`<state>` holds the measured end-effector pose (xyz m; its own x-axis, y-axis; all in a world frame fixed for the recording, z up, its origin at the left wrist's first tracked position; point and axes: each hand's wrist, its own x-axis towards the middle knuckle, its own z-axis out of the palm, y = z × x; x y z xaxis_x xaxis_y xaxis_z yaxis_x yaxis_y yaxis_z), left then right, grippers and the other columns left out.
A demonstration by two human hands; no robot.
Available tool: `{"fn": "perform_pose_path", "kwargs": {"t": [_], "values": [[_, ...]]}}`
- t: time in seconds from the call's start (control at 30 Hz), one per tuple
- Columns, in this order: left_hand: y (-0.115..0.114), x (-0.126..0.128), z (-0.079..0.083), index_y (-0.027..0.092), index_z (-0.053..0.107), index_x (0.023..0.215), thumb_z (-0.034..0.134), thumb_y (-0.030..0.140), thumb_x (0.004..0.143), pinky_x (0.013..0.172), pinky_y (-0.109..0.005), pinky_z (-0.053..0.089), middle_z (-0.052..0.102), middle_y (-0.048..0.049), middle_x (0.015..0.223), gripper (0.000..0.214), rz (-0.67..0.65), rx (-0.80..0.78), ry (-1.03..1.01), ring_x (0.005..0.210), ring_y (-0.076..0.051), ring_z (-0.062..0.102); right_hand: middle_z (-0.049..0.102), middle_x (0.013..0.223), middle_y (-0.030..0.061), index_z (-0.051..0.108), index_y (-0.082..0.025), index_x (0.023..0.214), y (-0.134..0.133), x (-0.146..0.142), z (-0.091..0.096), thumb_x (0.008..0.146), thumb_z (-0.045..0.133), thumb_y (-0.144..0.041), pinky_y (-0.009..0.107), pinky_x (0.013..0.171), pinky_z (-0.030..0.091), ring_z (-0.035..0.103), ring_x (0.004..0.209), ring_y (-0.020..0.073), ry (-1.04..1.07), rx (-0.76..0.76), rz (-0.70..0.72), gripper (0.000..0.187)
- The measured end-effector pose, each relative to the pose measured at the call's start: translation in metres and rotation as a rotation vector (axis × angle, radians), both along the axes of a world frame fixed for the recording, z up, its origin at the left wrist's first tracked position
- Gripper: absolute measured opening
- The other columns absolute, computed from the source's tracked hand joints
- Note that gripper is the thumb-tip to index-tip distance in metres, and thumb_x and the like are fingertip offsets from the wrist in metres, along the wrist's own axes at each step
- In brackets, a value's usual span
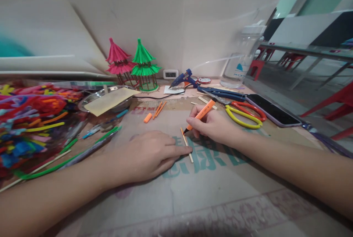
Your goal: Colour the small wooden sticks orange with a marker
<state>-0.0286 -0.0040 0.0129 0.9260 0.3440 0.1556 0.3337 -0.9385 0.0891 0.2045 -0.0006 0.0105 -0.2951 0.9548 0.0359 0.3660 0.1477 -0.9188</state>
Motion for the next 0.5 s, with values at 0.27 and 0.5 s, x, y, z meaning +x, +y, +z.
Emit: {"fn": "perform_pose_path", "kwargs": {"t": [0.27,0.5], "values": [[0.0,0.0009,0.0002,0.03,0.067,0.13,0.043,0.023,0.101,0.066,-0.029,0.044,0.068,-0.0025,0.079,0.037,0.001,-0.004,0.01,0.073,-0.02,0.064,0.061,0.058,-0.0053,0.048,-0.022,0.082,0.0004,0.0002,-0.0027,0.094,0.057,-0.035,0.023,0.049,0.036,0.049,0.05,0.01,-0.034,0.023,-0.017,0.02],[-0.0001,0.0006,0.0011,0.03,0.066,0.13,0.042,0.024,0.102,0.066,-0.028,0.045,0.068,-0.0026,0.078,0.037,0.004,0.0,0.025,0.073,-0.019,0.064,0.059,0.056,-0.0066,0.046,-0.023,0.081,0.0,0.0013,-0.0016,0.094,0.056,-0.034,0.023,0.049,0.035,0.047,0.047,0.0092,-0.038,0.009,0.0,0.02]]}}
